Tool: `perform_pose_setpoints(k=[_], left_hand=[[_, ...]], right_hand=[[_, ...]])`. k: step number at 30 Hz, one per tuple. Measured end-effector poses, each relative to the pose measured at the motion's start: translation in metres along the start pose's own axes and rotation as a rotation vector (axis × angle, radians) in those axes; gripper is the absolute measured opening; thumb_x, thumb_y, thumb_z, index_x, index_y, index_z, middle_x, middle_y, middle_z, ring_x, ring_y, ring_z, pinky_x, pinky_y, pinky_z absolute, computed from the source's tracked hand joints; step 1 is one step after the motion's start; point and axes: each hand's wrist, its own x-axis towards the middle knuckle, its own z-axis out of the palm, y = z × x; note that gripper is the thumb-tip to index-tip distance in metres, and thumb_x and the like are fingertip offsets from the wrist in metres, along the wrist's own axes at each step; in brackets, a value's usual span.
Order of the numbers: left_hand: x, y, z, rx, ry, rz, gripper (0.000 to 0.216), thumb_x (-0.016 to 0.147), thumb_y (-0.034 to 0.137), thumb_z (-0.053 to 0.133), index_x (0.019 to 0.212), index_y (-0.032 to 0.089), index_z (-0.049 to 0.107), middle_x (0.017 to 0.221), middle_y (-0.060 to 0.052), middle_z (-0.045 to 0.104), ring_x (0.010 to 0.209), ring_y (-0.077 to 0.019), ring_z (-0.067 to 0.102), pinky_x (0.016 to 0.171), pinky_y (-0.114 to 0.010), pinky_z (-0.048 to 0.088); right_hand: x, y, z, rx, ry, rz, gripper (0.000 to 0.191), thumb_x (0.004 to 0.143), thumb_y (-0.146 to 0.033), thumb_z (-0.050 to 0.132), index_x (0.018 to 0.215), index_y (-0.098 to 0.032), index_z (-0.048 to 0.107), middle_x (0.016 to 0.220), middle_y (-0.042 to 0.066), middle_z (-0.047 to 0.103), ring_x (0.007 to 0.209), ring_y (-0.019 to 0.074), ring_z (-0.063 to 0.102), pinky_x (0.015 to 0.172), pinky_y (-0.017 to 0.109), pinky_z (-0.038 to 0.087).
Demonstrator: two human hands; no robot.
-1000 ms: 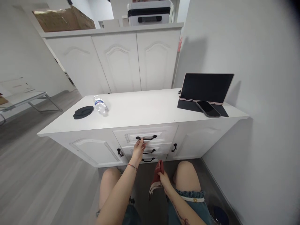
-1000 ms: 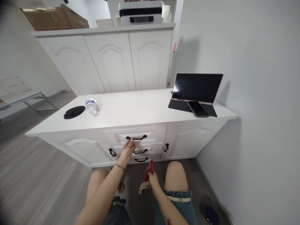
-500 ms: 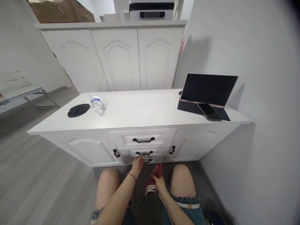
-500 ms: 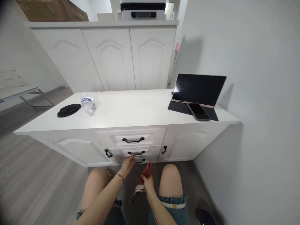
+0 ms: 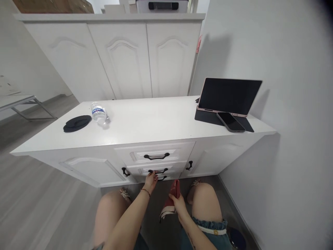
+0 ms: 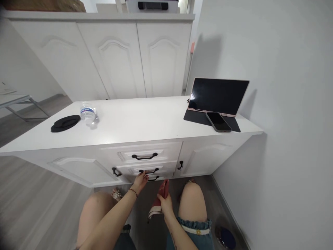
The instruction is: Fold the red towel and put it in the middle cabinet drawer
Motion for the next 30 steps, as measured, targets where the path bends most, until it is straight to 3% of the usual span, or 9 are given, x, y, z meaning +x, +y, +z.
perform_pose_setpoints(k=[4,10,16,19,22,24,27,30], left_hand=[[-0.010,-0.005,-0.008,0.019,-0.013,0.006,0.017,0.078,0.011,0.064,0.069,0.018,0.052,0.067,0.001,0.061,0.055,-0.0086,0.052,0.060,-0.022,0.043],[-0.032,-0.020,-0.024,-0.007,-0.027,0.037,0.019,0.074,0.015,0.068,0.065,0.018,0.051,0.065,0.002,0.061,0.053,-0.0084,0.051,0.061,-0.024,0.041],[-0.048,-0.039,-0.043,-0.021,-0.058,0.088,0.028,0.057,0.026,0.081,0.065,0.017,0.055,0.063,0.002,0.061,0.051,-0.0088,0.048,0.056,-0.024,0.037],[-0.053,-0.048,-0.053,-0.032,-0.079,0.112,0.035,0.049,0.031,0.085,0.065,0.015,0.058,0.059,0.004,0.059,0.048,-0.0072,0.045,0.051,-0.023,0.033],[-0.058,-0.055,-0.061,-0.041,-0.092,0.127,0.040,0.044,0.035,0.086,0.065,0.016,0.058,0.058,0.004,0.059,0.047,-0.0060,0.043,0.049,-0.022,0.031],[-0.062,-0.059,-0.066,-0.043,-0.099,0.128,0.042,0.043,0.038,0.086,0.064,0.016,0.058,0.060,0.004,0.060,0.049,-0.0066,0.045,0.050,-0.022,0.032],[-0.069,-0.063,-0.072,-0.039,-0.108,0.113,0.044,0.041,0.040,0.087,0.065,0.016,0.058,0.061,0.003,0.060,0.053,-0.0087,0.050,0.052,-0.022,0.034],[-0.075,-0.066,-0.077,-0.042,-0.119,0.099,0.043,0.043,0.040,0.087,0.066,0.017,0.058,0.062,0.003,0.060,0.056,-0.0102,0.054,0.055,-0.023,0.037]], right_hand=[[-0.007,-0.015,-0.004,0.131,-0.046,0.038,0.045,0.049,-0.032,0.072,0.091,-0.018,0.063,0.084,0.003,0.071,0.080,0.0234,0.065,0.075,0.033,0.050],[-0.038,-0.035,-0.020,0.316,-0.086,0.250,0.041,0.053,-0.032,0.074,0.090,-0.016,0.063,0.075,0.002,0.072,0.067,0.0201,0.066,0.065,0.031,0.052],[-0.068,-0.063,-0.033,0.487,-0.178,0.351,0.039,0.053,-0.026,0.076,0.088,-0.015,0.063,0.072,0.003,0.072,0.069,0.0220,0.068,0.064,0.032,0.053],[-0.076,-0.082,-0.037,0.503,-0.161,0.350,0.036,0.052,-0.025,0.076,0.084,-0.015,0.062,0.068,0.002,0.071,0.068,0.0225,0.068,0.064,0.033,0.054],[-0.080,-0.100,-0.037,0.452,-0.110,0.233,0.041,0.054,-0.027,0.075,0.092,-0.017,0.061,0.075,0.001,0.071,0.073,0.0224,0.067,0.068,0.034,0.054],[-0.080,-0.110,-0.034,0.330,-0.051,0.070,0.051,0.056,-0.031,0.073,0.103,-0.019,0.060,0.087,0.002,0.072,0.083,0.0235,0.066,0.075,0.035,0.053],[-0.076,-0.120,-0.027,-0.044,0.092,-0.314,0.057,0.062,-0.038,0.067,0.115,-0.018,0.056,0.108,0.007,0.067,0.103,0.0267,0.059,0.090,0.038,0.046],[-0.066,-0.123,-0.016,-0.446,0.120,-0.669,0.049,0.075,-0.039,0.053,0.118,-0.017,0.055,0.120,0.013,0.059,0.113,0.0297,0.051,0.097,0.043,0.038]])
